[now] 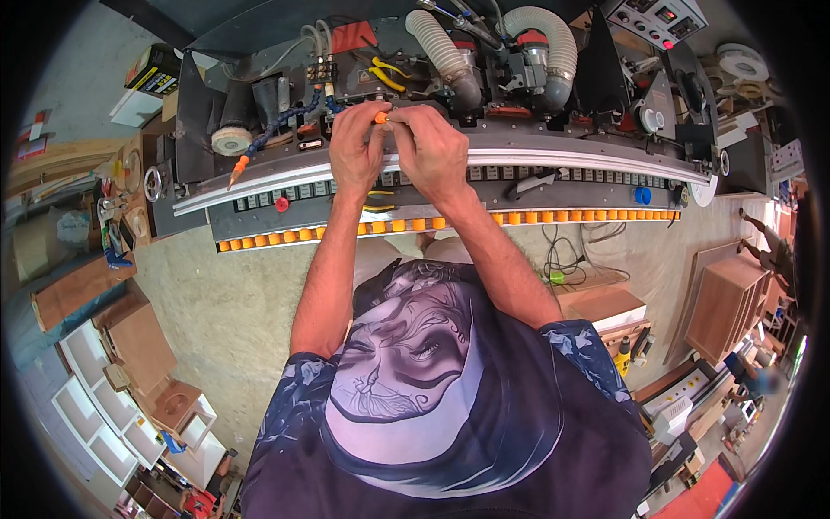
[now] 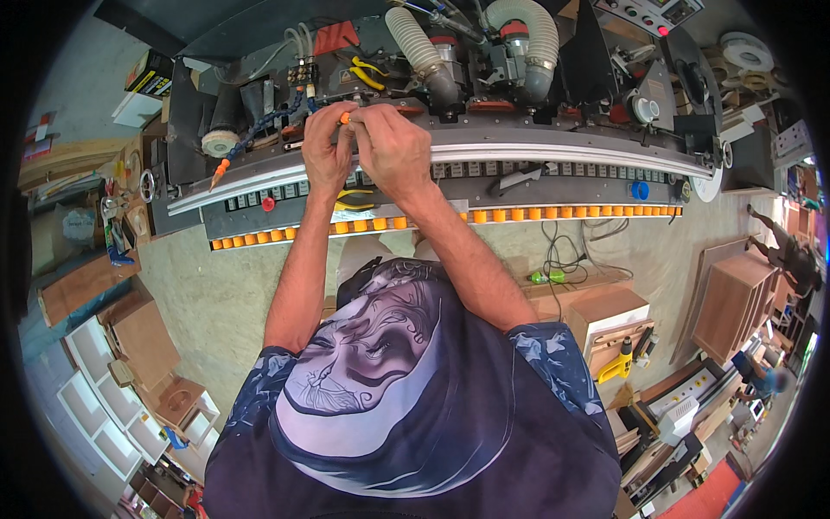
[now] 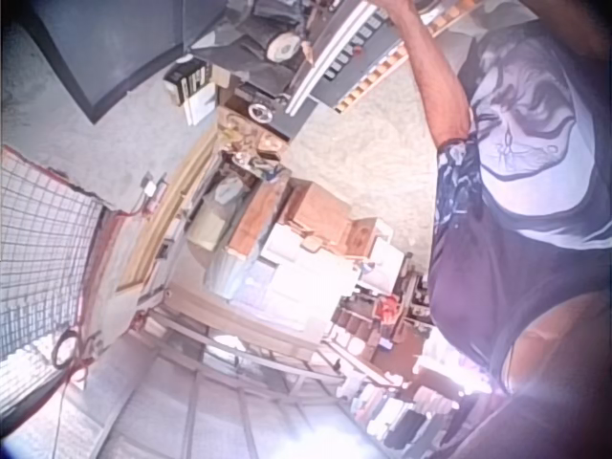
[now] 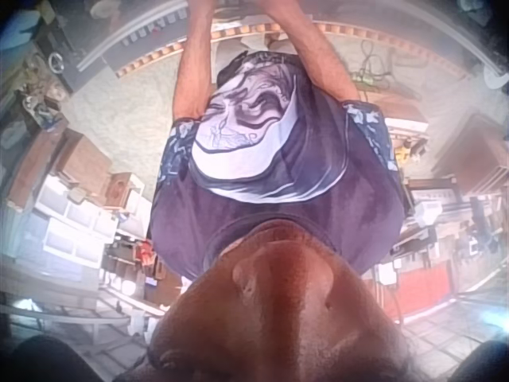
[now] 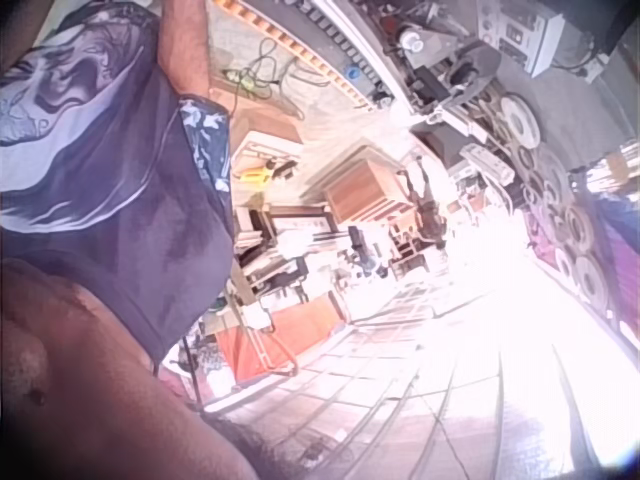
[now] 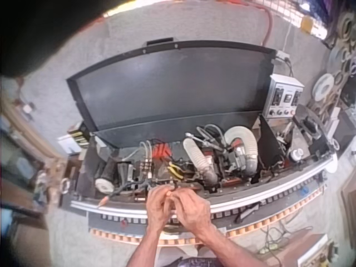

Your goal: The person assembles a braided blue cable by repeatedly inserting small orange cylindrical connectors into the cable ends. They use pliers to crimp or secure the connectors and place the assembled sections onto a long metal rail with yellow rollers. The person handles the cable and connectors one at a time, repeating the insertion and crimping steps throughout the clip.

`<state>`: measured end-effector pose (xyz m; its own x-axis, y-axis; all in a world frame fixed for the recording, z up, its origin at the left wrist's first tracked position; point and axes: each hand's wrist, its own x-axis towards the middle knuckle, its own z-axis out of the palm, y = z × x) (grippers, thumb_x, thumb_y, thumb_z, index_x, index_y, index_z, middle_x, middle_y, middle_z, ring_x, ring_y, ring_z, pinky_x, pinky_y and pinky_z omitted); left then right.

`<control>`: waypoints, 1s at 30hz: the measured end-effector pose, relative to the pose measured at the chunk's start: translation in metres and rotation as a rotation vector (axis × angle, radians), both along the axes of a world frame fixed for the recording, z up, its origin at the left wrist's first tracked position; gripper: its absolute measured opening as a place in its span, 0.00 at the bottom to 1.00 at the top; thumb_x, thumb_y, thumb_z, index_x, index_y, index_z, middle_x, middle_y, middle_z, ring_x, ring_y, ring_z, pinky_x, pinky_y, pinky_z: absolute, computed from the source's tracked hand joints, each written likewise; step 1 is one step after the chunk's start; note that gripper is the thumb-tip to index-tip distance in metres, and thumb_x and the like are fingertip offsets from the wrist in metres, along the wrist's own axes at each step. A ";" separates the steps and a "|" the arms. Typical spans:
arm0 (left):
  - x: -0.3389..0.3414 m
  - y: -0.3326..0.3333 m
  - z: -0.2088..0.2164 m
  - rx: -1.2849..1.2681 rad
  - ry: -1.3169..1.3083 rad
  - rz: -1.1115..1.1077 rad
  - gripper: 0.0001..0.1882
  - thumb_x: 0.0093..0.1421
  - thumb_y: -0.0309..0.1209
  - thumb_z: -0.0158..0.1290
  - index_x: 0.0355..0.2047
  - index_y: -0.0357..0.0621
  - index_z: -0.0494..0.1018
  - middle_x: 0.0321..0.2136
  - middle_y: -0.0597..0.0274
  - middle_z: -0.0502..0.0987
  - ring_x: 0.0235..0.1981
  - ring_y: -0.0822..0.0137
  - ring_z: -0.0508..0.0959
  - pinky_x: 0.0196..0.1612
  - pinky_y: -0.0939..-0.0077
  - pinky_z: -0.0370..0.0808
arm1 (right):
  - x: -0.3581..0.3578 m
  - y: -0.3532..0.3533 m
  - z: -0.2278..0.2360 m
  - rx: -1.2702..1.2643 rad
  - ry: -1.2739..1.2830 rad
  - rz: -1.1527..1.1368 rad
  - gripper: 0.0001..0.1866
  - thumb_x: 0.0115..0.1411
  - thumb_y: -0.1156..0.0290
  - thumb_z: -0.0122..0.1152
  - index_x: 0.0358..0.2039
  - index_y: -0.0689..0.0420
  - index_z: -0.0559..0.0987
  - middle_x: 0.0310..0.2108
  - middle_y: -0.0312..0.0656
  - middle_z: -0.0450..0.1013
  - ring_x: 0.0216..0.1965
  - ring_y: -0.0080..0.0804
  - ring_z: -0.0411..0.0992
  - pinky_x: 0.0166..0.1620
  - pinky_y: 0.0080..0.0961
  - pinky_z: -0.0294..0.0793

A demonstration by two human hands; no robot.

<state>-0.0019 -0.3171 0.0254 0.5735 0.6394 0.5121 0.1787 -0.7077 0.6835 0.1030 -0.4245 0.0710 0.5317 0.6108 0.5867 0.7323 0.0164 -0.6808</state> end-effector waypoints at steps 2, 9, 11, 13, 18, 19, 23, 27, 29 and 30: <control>0.000 0.000 0.000 0.010 0.003 0.002 0.15 0.67 0.39 0.62 0.50 0.49 0.82 0.47 0.62 0.84 0.51 0.54 0.79 0.55 0.60 0.75 | 0.000 0.000 -0.001 -0.010 0.016 0.001 0.08 0.59 0.79 0.69 0.39 0.57 0.84 0.35 0.42 0.82 0.33 0.40 0.82 0.35 0.32 0.81; 0.000 0.001 -0.001 0.022 -0.002 -0.003 0.15 0.67 0.40 0.62 0.50 0.50 0.82 0.46 0.62 0.84 0.51 0.54 0.79 0.55 0.60 0.75 | -0.002 0.000 0.001 -0.034 -0.012 -0.012 0.08 0.58 0.79 0.69 0.39 0.56 0.83 0.36 0.42 0.82 0.33 0.41 0.82 0.35 0.33 0.81; 0.000 0.001 -0.001 0.026 0.006 -0.003 0.14 0.67 0.39 0.62 0.50 0.50 0.82 0.47 0.62 0.84 0.51 0.54 0.79 0.55 0.60 0.75 | 0.000 0.000 0.002 -0.072 -0.055 -0.003 0.09 0.58 0.79 0.69 0.39 0.56 0.83 0.35 0.41 0.81 0.32 0.42 0.81 0.34 0.34 0.80; 0.000 0.000 0.000 0.028 0.008 -0.003 0.14 0.67 0.38 0.62 0.50 0.50 0.82 0.47 0.62 0.84 0.51 0.54 0.79 0.55 0.60 0.75 | 0.003 -0.001 0.005 -0.125 -0.094 0.013 0.09 0.57 0.78 0.68 0.40 0.55 0.83 0.34 0.40 0.80 0.32 0.43 0.81 0.33 0.36 0.80; -0.001 0.001 -0.003 0.034 0.004 -0.012 0.14 0.67 0.36 0.62 0.51 0.49 0.83 0.47 0.61 0.84 0.51 0.53 0.79 0.55 0.60 0.76 | 0.018 -0.001 0.022 -0.292 -0.184 0.121 0.08 0.60 0.76 0.64 0.41 0.55 0.83 0.33 0.41 0.79 0.32 0.46 0.80 0.33 0.39 0.80; -0.001 0.002 -0.004 0.036 -0.001 -0.011 0.14 0.67 0.36 0.62 0.51 0.49 0.82 0.47 0.61 0.84 0.51 0.53 0.79 0.55 0.60 0.76 | 0.022 0.000 0.023 -0.278 -0.197 0.142 0.08 0.59 0.76 0.63 0.39 0.55 0.82 0.32 0.41 0.78 0.32 0.46 0.80 0.33 0.39 0.80; -0.001 0.001 -0.005 0.030 -0.006 -0.005 0.14 0.65 0.34 0.63 0.51 0.48 0.82 0.47 0.61 0.84 0.51 0.53 0.79 0.54 0.60 0.76 | 0.031 0.003 0.023 -0.269 -0.180 0.213 0.05 0.58 0.76 0.62 0.36 0.56 0.80 0.31 0.43 0.77 0.32 0.49 0.81 0.33 0.42 0.80; -0.001 0.001 -0.005 0.004 -0.009 0.009 0.14 0.64 0.33 0.63 0.50 0.49 0.83 0.47 0.61 0.84 0.51 0.53 0.79 0.55 0.60 0.76 | 0.031 0.004 0.017 -0.218 -0.047 0.232 0.04 0.61 0.76 0.60 0.37 0.57 0.79 0.33 0.45 0.79 0.35 0.52 0.81 0.35 0.45 0.81; -0.001 0.001 -0.004 -0.008 -0.005 0.008 0.14 0.64 0.32 0.63 0.50 0.49 0.83 0.47 0.62 0.84 0.51 0.53 0.79 0.55 0.60 0.76 | 0.023 0.002 0.010 -0.195 0.010 0.182 0.06 0.61 0.79 0.62 0.39 0.59 0.81 0.35 0.46 0.80 0.36 0.50 0.81 0.38 0.40 0.81; 0.000 0.001 -0.003 -0.014 -0.004 0.007 0.14 0.64 0.31 0.63 0.50 0.49 0.83 0.47 0.62 0.84 0.51 0.54 0.79 0.55 0.60 0.75 | 0.019 0.001 0.008 -0.184 0.038 0.157 0.07 0.61 0.81 0.64 0.40 0.59 0.81 0.36 0.46 0.80 0.37 0.49 0.81 0.39 0.38 0.81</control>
<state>-0.0022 -0.3161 0.0220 0.5670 0.6505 0.5053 0.1811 -0.6969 0.6940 0.1223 -0.4236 0.0793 0.4417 0.7822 0.4393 0.7043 0.0010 -0.7099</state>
